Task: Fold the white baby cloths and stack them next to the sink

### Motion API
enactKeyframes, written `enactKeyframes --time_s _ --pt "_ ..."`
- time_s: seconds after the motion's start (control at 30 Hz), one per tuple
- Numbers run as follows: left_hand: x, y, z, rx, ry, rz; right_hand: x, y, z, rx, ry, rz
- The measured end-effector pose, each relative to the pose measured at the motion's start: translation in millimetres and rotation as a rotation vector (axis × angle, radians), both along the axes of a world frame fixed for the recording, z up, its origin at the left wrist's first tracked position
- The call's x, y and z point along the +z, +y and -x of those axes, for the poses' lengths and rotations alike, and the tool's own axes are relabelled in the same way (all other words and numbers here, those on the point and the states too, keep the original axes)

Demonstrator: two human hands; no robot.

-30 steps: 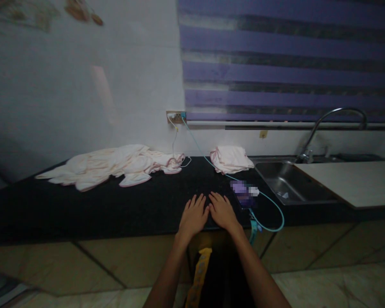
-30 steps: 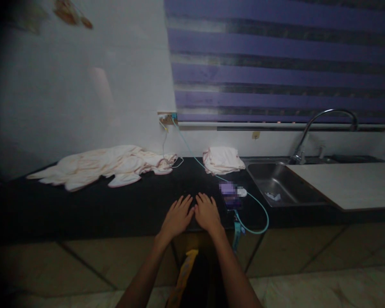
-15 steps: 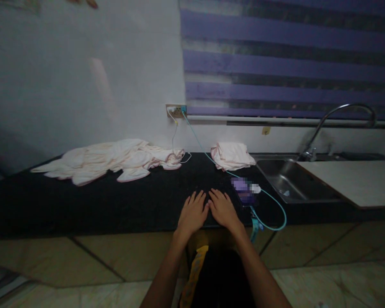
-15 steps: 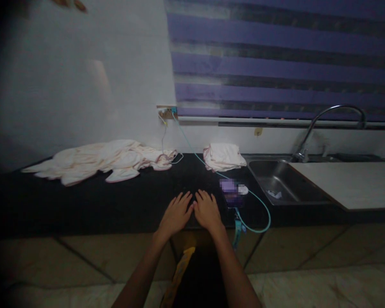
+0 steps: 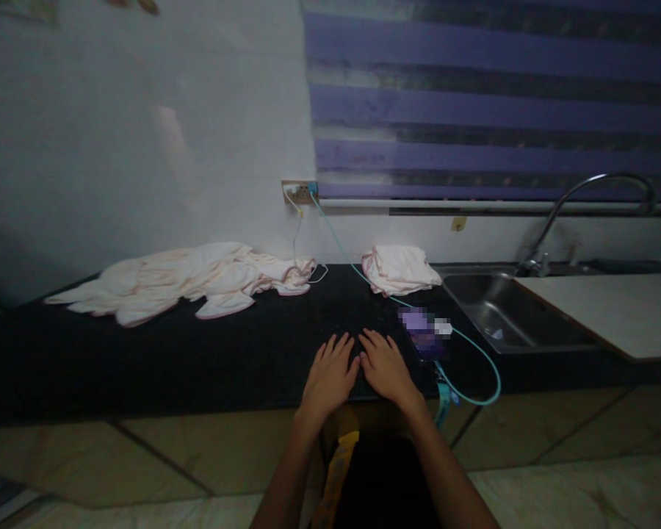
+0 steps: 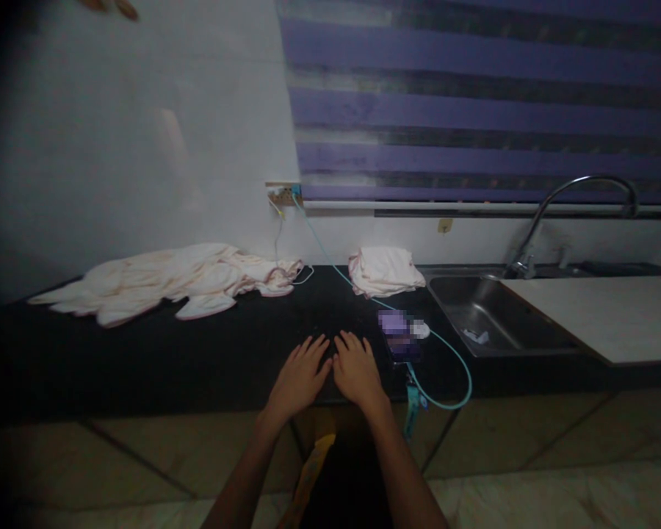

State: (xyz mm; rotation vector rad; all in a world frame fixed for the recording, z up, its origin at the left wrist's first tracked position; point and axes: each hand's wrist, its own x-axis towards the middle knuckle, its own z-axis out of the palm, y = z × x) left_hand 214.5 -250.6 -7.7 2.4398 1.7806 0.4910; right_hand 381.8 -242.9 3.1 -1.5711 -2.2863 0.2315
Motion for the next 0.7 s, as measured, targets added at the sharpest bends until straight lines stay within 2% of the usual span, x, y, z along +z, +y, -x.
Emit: enactKeyframes --time_s 0.23,0.5,0.7 --pt "5.2 -2.7 -1.6 0.004 0.015 0.011 -2.3 0.6 0.1 -0.008 0.002 -0.003" --pt "9.2 -8.4 -3.5 -0.006 0.034 -0.046 -2.4 1.2 0.2 -0.006 -0.004 -0.012" --pt "5.4 -7.2 -3.9 -0.011 -0.004 -0.025 -0.1 0.0 -0.3 -0.007 0.004 -0.002"
